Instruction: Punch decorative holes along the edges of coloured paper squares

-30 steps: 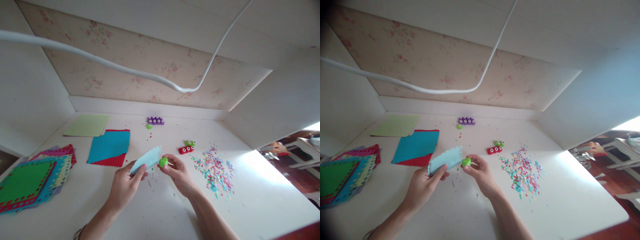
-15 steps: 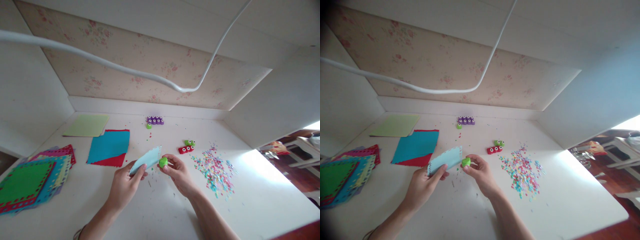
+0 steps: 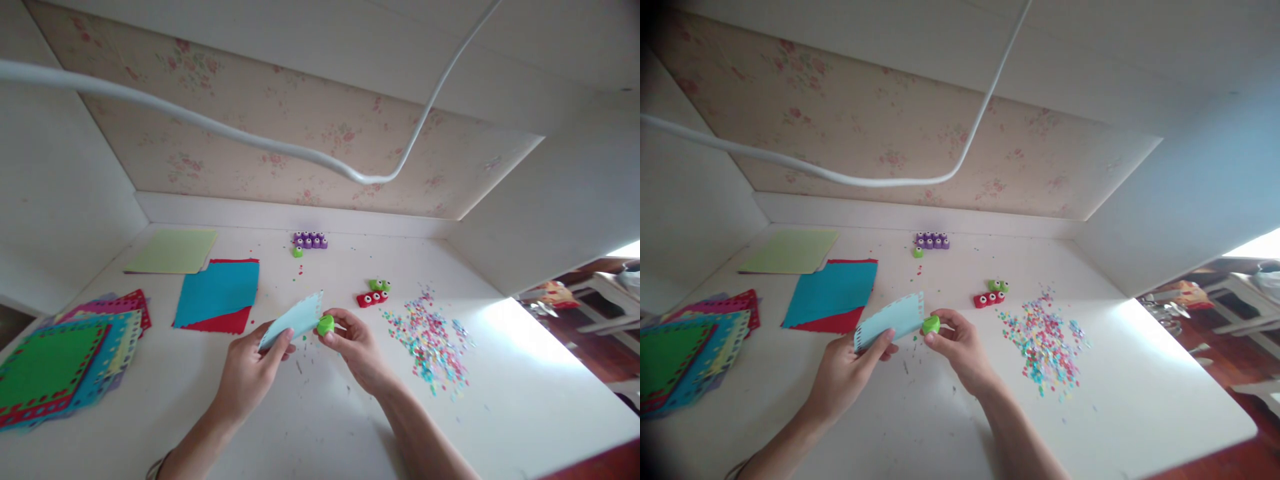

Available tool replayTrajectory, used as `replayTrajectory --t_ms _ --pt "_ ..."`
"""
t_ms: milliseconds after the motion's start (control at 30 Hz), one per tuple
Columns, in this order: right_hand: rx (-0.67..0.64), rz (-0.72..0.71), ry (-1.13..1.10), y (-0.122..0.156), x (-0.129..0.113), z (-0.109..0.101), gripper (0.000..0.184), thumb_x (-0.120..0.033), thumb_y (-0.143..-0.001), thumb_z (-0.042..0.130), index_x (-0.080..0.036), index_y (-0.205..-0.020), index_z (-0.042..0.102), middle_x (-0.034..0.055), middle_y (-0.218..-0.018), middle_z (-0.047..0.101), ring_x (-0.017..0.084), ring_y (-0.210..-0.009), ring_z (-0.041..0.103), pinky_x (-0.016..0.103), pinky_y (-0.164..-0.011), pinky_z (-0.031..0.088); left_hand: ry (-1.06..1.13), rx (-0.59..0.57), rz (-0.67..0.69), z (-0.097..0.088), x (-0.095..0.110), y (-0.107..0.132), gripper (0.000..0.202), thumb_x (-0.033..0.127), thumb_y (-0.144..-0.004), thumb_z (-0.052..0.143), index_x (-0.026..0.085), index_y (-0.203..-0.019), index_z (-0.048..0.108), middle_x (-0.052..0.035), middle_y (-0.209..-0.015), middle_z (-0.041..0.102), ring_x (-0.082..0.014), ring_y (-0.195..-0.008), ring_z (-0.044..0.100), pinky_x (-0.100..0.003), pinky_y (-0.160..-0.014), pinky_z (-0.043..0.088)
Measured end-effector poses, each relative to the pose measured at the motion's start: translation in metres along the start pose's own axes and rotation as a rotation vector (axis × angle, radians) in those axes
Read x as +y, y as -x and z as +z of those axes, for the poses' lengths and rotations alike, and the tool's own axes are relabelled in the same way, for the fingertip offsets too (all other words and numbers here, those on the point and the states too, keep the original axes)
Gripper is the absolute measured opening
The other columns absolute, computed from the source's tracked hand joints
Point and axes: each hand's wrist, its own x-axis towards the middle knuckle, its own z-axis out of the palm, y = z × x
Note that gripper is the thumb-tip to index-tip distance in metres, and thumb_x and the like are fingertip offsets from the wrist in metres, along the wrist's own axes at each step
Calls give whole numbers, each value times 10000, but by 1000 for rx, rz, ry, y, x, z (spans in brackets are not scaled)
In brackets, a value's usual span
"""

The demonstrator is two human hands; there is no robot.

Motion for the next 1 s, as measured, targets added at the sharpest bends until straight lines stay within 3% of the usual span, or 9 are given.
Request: replayTrajectory --t_ms 400,567,1000 --pt "36 -20 -3 -1 1 1 353 -269 -724 844 -236 -1029 670 -5 -897 677 112 -826 616 230 -731 479 -77 -7 91 1 -3 0 234 377 -898 609 198 -978 738 21 -660 740 -136 -598 713 -165 -565 544" --pt "54 -30 40 0 -6 7 390 -284 -676 872 -242 -1003 665 -9 -873 672 122 -822 615 251 -744 497 -80 -27 99 1 -2 1 228 368 -902 605 195 -969 738 16 -665 738 -133 -599 707 -164 -565 539" --pt "85 -80 78 2 -4 9 414 -284 -665 875 -240 -999 634 -20 -835 644 102 -740 599 229 -655 502 30 -26 13 3 -4 -1 249 401 -874 629 174 -844 727 -9 -652 744 -164 -592 715 -202 -560 563"
